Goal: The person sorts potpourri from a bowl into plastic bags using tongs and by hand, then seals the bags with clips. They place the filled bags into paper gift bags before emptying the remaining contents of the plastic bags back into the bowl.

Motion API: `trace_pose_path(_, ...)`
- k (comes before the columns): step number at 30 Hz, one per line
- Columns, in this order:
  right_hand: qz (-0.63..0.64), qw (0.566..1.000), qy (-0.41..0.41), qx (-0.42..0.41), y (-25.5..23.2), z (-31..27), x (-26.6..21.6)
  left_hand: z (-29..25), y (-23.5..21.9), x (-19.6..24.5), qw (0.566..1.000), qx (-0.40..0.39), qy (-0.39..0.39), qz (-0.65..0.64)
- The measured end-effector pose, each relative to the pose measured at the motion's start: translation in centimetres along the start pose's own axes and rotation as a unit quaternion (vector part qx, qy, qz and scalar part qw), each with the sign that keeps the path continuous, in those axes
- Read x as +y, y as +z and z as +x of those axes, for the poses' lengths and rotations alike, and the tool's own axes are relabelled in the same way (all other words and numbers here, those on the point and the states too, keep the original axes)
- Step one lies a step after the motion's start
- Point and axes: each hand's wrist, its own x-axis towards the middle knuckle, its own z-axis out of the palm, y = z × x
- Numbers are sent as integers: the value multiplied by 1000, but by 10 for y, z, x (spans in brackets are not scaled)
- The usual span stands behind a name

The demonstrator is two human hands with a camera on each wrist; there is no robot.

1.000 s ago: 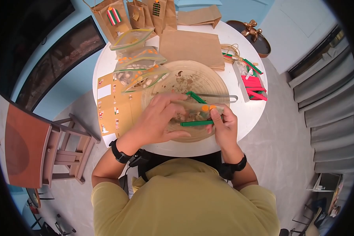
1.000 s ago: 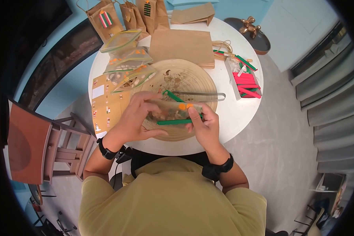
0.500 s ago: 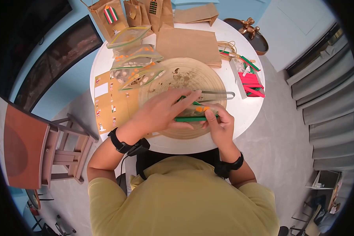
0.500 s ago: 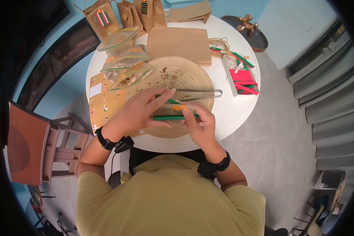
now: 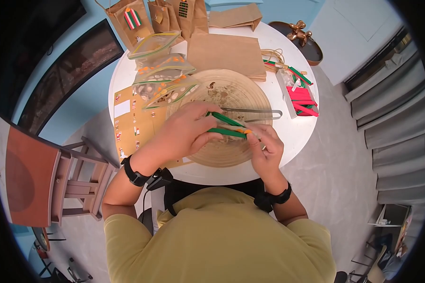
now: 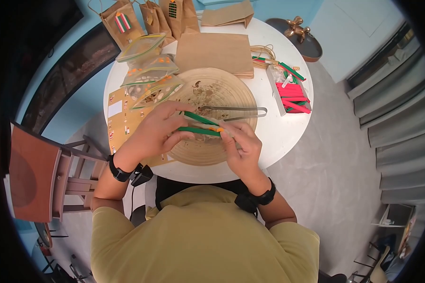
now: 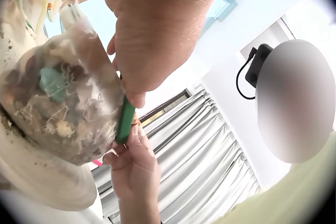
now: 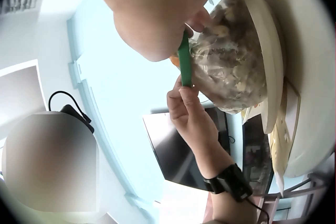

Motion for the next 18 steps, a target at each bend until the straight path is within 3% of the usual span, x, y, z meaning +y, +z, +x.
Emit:
trace_pose_path(2,-40,998,-56,7,1,-1,5,0,-2,1,999,0,-18,-30)
trace_pose_path(4,-17,1000,-22,1,1,-2,4,-1,-3,4,981,-25,-138,-131)
trace_pose_path(10,42,998,42,-5,2,-4,5,-5,10,0,963,59,-176,-197)
trace_pose_path(14,84,995,57,-10,4,-4,6,-5,10,-2,975,57,-142,-158)
trace_pose_path(16,94,993,67,-13,4,-6,8,-8,11,-4,934,20,-235,-269)
trace_pose_path(18,102,992,77,-16,4,-6,7,-8,9,-6,938,12,-232,-256)
